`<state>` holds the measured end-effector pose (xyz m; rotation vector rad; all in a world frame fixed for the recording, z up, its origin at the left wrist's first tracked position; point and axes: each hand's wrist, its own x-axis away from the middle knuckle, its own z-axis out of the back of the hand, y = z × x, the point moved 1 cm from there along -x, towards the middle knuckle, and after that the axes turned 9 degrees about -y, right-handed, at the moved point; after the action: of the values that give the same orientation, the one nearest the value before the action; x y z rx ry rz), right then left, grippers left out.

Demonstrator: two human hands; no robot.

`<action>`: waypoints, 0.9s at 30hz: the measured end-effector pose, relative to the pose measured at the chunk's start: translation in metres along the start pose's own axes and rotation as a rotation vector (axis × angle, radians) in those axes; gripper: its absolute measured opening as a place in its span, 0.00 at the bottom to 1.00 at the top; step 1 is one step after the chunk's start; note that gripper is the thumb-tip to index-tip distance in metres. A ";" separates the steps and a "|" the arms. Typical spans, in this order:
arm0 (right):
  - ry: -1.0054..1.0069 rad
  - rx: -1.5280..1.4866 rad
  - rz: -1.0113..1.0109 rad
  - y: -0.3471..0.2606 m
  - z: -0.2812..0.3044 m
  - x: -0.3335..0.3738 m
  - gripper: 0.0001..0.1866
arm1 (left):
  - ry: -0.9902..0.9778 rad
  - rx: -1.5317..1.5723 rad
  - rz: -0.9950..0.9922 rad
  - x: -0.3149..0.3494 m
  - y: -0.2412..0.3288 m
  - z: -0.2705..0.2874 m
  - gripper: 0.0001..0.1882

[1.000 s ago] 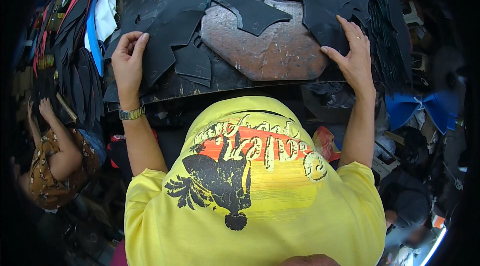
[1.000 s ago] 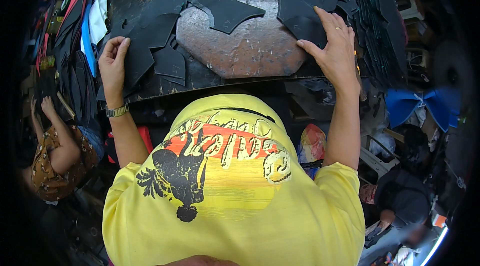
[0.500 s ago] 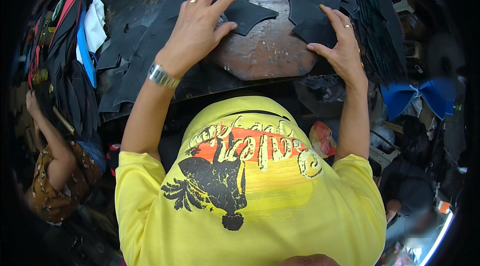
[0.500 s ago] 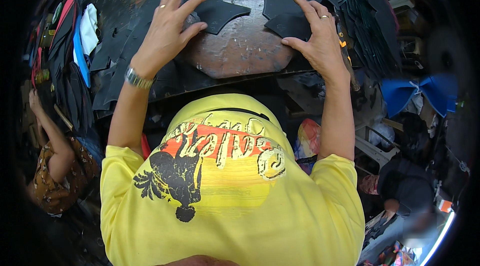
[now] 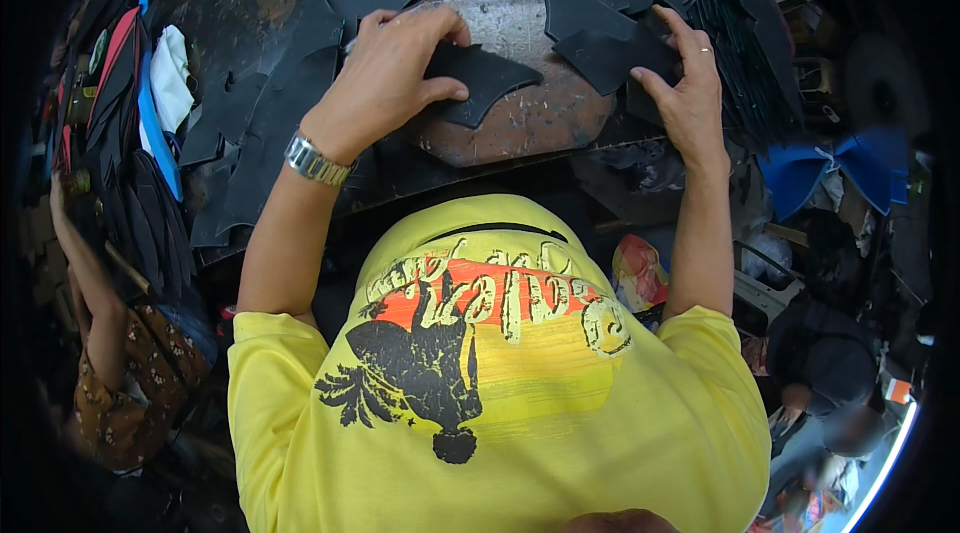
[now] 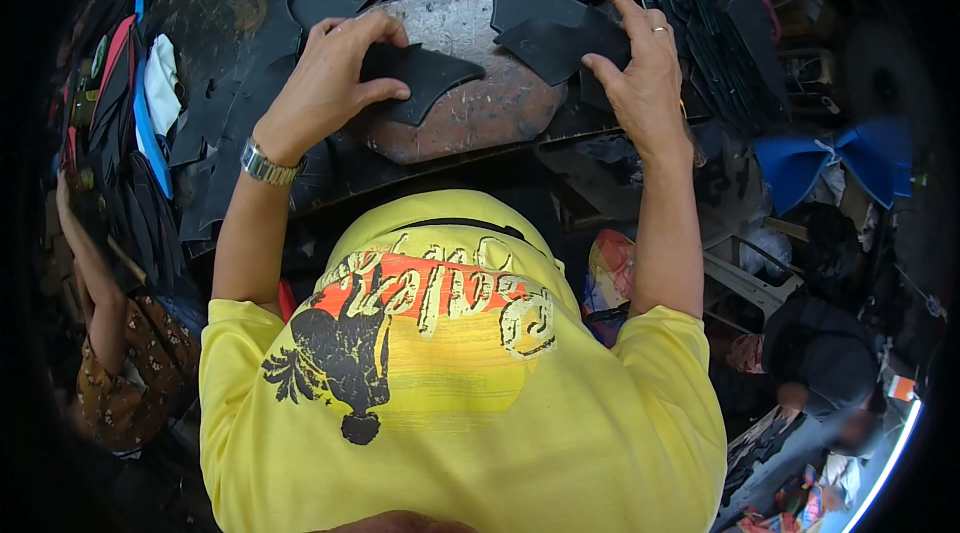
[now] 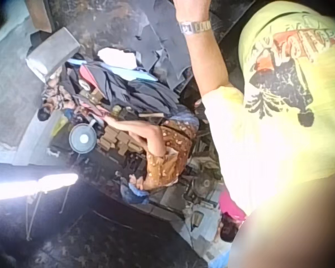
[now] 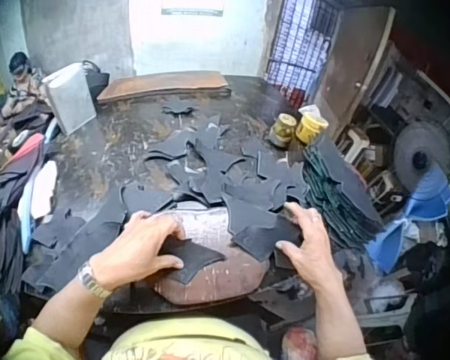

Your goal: The person repeatedly picks up black rubber pieces from a pile on a workbench, aligns them, and uses a knife to trim or cut them. The person then places the trimmed pieces back onto the pile. This cycle continues throughout the clip.

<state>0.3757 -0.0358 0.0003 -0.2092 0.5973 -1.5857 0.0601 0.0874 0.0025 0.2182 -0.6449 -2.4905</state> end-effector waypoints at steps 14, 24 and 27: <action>-0.459 -1.072 -0.114 -0.047 0.004 0.010 0.13 | 0.230 0.587 0.015 0.069 0.053 -0.015 0.13; -0.643 -0.892 -0.203 -0.095 -0.038 0.023 0.07 | -0.012 0.907 0.140 0.093 0.067 -0.033 0.19; -0.608 -0.835 0.042 -0.110 -0.035 0.024 0.07 | -0.067 1.059 0.214 0.087 0.068 -0.033 0.19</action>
<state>0.2604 -0.0506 0.0192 -1.2407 0.7336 -1.0625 0.0290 -0.0233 0.0050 0.4142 -1.8483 -1.7351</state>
